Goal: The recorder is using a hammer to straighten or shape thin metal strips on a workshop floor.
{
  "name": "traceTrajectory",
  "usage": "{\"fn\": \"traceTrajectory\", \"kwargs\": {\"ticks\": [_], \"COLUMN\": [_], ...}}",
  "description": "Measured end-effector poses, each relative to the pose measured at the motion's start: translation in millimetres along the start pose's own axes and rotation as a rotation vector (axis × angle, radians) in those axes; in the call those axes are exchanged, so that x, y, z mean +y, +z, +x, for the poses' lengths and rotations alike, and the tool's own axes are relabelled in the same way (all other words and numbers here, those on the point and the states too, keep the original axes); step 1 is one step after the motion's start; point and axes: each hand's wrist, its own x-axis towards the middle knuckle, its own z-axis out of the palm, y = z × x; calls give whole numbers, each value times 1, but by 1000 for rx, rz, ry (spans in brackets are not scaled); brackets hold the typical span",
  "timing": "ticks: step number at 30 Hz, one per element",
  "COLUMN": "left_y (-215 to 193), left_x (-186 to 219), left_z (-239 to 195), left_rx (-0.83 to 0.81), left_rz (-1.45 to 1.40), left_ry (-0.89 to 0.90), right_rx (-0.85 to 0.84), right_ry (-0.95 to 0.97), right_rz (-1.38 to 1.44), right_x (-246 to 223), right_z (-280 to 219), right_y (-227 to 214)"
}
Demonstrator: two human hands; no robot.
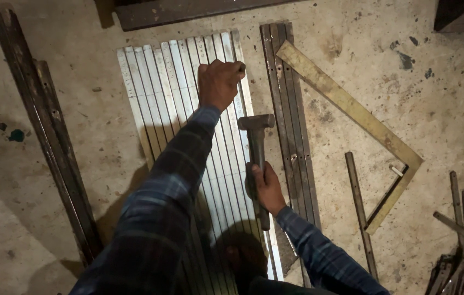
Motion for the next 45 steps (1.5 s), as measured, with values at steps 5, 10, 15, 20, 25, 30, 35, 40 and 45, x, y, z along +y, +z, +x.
{"fn": "traceTrajectory", "kwargs": {"ticks": [5, 10, 15, 20, 25, 30, 35, 40, 45], "left_y": [12, 21, 23, 11, 23, 2, -20, -27, -50], "left_x": [-8, -18, -19, -11, -25, -9, -24, -22, -6], "left_z": [-3, -7, -8, -7, -13, -37, -116, -166, -171], "left_rx": [66, 150, 159, 84, 146, 321, 288, 232, 260], "left_rz": [16, -40, -80, -19, -129, -659, -481, -298, -431], "left_ry": [177, 289, 276, 248, 293, -190, 6, 29, -181], "right_rx": [-12, 108, 380, 489, 153, -40, -138, -68, -58], "right_ry": [146, -22, -524, -659, -3, 212, 57, 17, -206], "right_rz": [-19, -283, 94, -951, -448, 129, 70, -627, -186], "right_x": [-24, -89, -143, -94, -54, -36, -8, 3, -29], "right_z": [5, 15, 23, 68, 45, -5, -12, 4, 15], "right_y": [-21, -51, -52, -48, -38, -7, 10, 8, 15]}}
